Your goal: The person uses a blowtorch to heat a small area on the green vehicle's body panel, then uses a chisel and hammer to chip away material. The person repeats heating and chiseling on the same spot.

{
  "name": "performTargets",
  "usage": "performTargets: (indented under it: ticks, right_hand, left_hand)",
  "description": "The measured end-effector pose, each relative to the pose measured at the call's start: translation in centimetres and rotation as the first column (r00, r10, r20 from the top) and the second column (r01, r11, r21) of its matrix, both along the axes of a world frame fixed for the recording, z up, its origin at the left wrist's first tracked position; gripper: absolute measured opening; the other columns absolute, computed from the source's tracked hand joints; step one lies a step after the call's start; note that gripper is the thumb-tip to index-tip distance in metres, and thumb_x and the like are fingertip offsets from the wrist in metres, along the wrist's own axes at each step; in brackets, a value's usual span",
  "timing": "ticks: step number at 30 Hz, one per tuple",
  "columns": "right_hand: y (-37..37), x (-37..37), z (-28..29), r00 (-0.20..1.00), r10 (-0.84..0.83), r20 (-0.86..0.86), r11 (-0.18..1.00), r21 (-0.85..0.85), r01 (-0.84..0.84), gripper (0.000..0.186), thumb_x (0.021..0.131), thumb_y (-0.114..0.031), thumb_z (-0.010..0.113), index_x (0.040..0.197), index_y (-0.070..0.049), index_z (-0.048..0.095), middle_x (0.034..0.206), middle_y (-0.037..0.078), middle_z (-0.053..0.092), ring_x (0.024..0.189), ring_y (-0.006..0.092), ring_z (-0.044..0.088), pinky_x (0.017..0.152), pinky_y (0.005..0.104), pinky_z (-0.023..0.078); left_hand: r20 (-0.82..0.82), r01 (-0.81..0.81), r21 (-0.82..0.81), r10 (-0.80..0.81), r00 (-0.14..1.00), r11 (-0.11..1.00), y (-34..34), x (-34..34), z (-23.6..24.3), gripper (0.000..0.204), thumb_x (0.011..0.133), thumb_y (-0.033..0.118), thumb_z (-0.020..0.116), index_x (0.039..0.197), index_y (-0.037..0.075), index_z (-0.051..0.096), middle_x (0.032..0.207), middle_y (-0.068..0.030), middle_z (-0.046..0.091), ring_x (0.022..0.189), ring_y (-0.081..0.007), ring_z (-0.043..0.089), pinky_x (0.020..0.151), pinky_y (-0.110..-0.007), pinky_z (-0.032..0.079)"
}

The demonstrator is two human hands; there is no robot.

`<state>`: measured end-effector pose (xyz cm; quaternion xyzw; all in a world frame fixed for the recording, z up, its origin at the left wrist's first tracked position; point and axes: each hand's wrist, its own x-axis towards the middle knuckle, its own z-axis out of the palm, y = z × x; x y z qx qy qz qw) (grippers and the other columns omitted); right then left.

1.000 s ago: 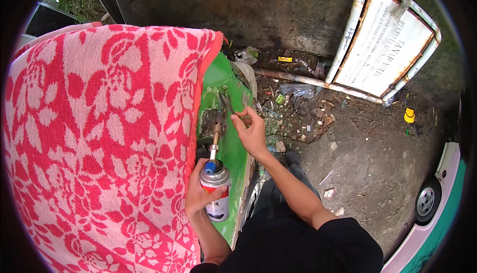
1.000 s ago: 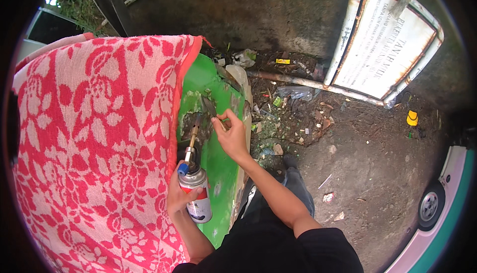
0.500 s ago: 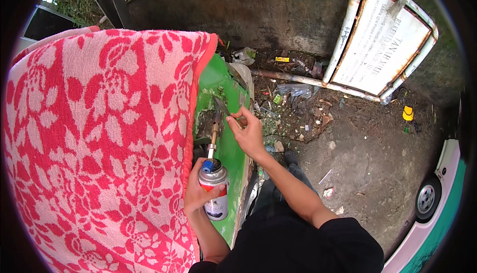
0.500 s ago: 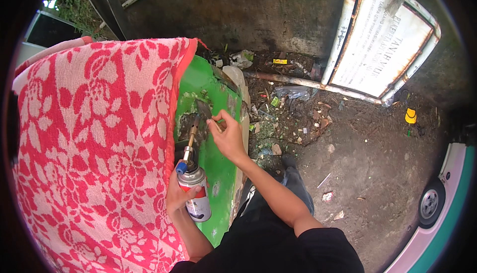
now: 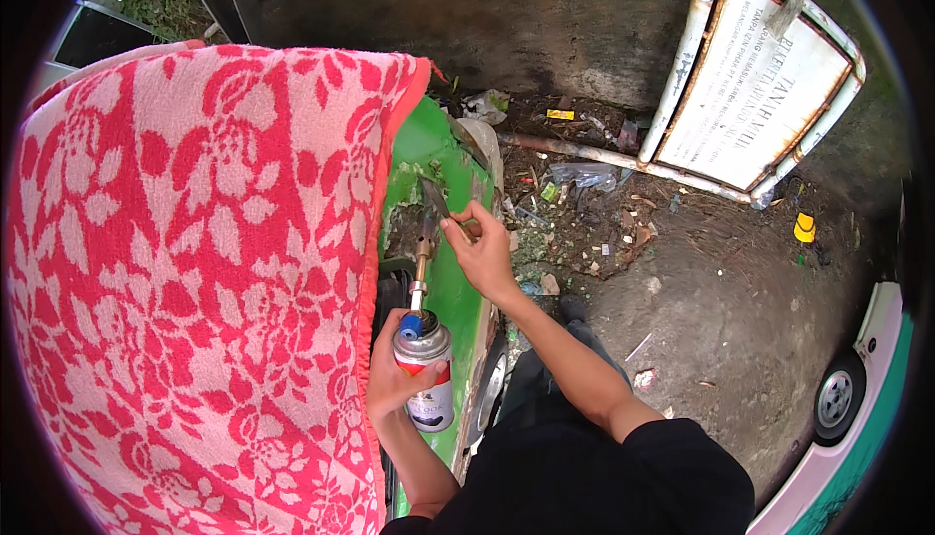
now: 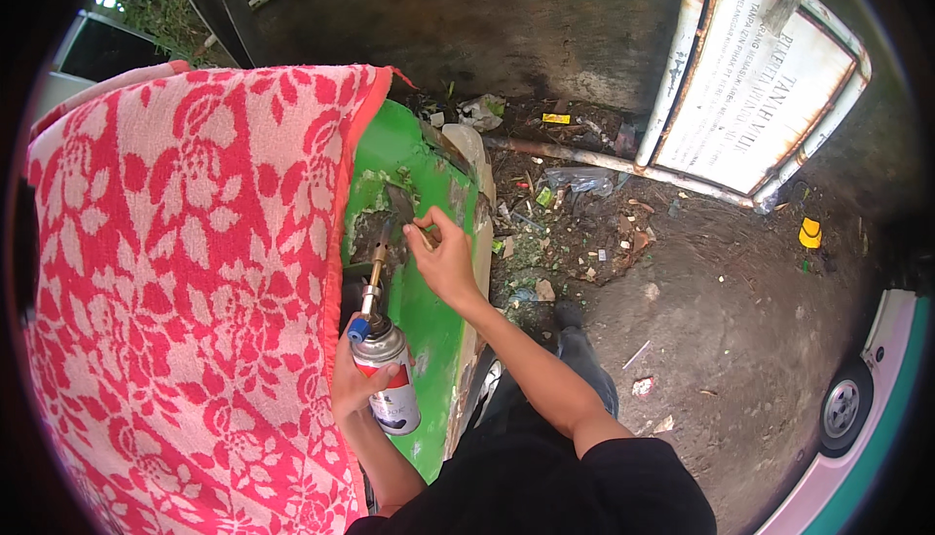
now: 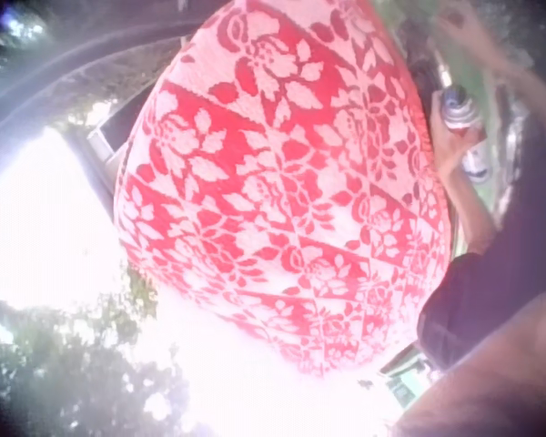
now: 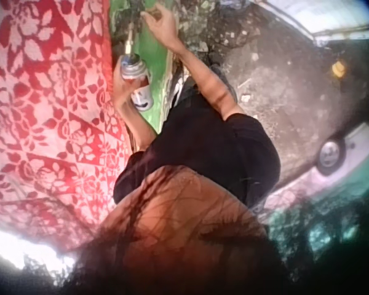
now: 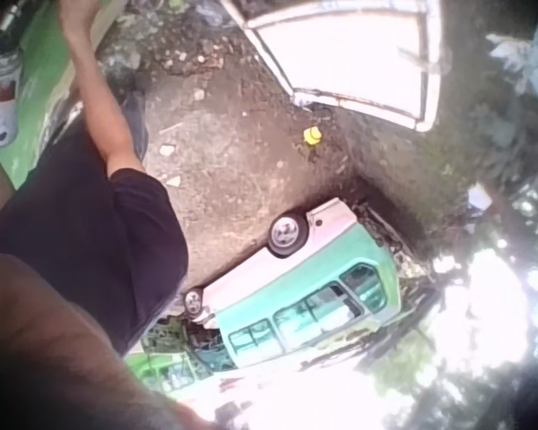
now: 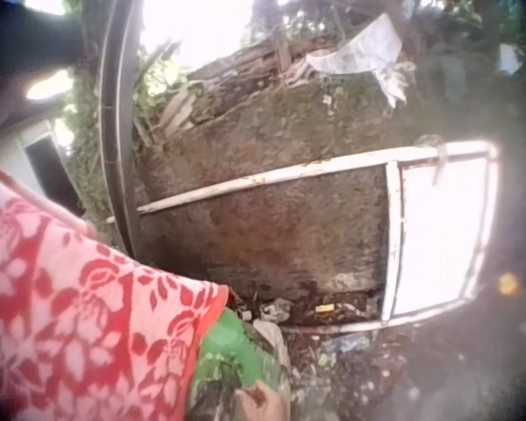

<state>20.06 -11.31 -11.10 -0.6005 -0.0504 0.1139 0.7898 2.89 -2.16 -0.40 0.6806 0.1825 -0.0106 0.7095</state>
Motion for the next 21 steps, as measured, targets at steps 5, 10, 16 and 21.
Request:
performTargets:
  ticks: [5, 10, 16, 21]
  right_hand:
    - [-1.2, -0.3, 0.3, 0.997, 0.071, -0.007, 0.997, -0.021, -0.071, 0.019, 0.097, -0.01, 0.071, 0.091, -0.002, 0.056, 0.082, 0.0, 0.065, 0.069, 0.0022, 0.055, 0.058, 0.0221, 0.041]
    - [-2.0, -1.2, -0.1, 0.995, 0.102, 0.016, 0.995, -0.021, -0.102, 0.02, 0.097, -0.014, 0.071, 0.092, -0.002, 0.057, 0.065, -0.002, 0.056, 0.058, 0.0014, 0.043, 0.048, 0.026, 0.029]
    - [-3.2, 2.0, 0.4, 0.992, -0.053, 0.115, 0.998, -0.018, 0.056, 0.02, 0.096, -0.014, 0.073, 0.092, -0.001, 0.058, 0.069, 0.002, 0.062, 0.064, 0.0029, 0.05, 0.055, 0.0255, 0.039]
    - [-3.5, 7.4, -4.9, 0.94, 0.166, 0.299, 0.984, -0.117, -0.137, 0.02, 0.093, -0.016, 0.076, 0.093, 0.001, 0.065, 0.076, 0.007, 0.07, 0.068, 0.005, 0.06, 0.059, 0.0262, 0.046]
  left_hand:
    - [0.01, -0.004, 0.042, 0.004, 1.0, 0.999, 0.1, 0.1, 0.5, 0.061, 0.072, 0.002, 0.084, 0.121, 0.003, 0.048, 0.1, -0.0066, 0.066, 0.092, -0.0144, 0.068, 0.085, -0.03, 0.054]
    - [-0.007, 0.033, 0.052, -0.033, 0.999, 0.998, 0.6, 0.1, -0.1, 0.06, 0.072, 0.003, 0.085, 0.121, 0.003, 0.049, 0.101, -0.0062, 0.066, 0.094, -0.0137, 0.067, 0.088, -0.03, 0.053]
    - [-0.043, 0.018, 0.023, -0.017, 0.999, 1.0, 0.7, 0.4, 0.0, 0.062, 0.071, 0.003, 0.085, 0.121, 0.003, 0.049, 0.102, -0.0063, 0.065, 0.095, -0.0147, 0.068, 0.087, -0.03, 0.054]
    - [-0.017, 0.054, -0.009, -0.054, 0.998, 0.998, 1.1, 0.3, -1.0, 0.061, 0.072, 0.004, 0.085, 0.121, 0.003, 0.049, 0.102, -0.0061, 0.065, 0.093, -0.0146, 0.068, 0.086, -0.03, 0.054]
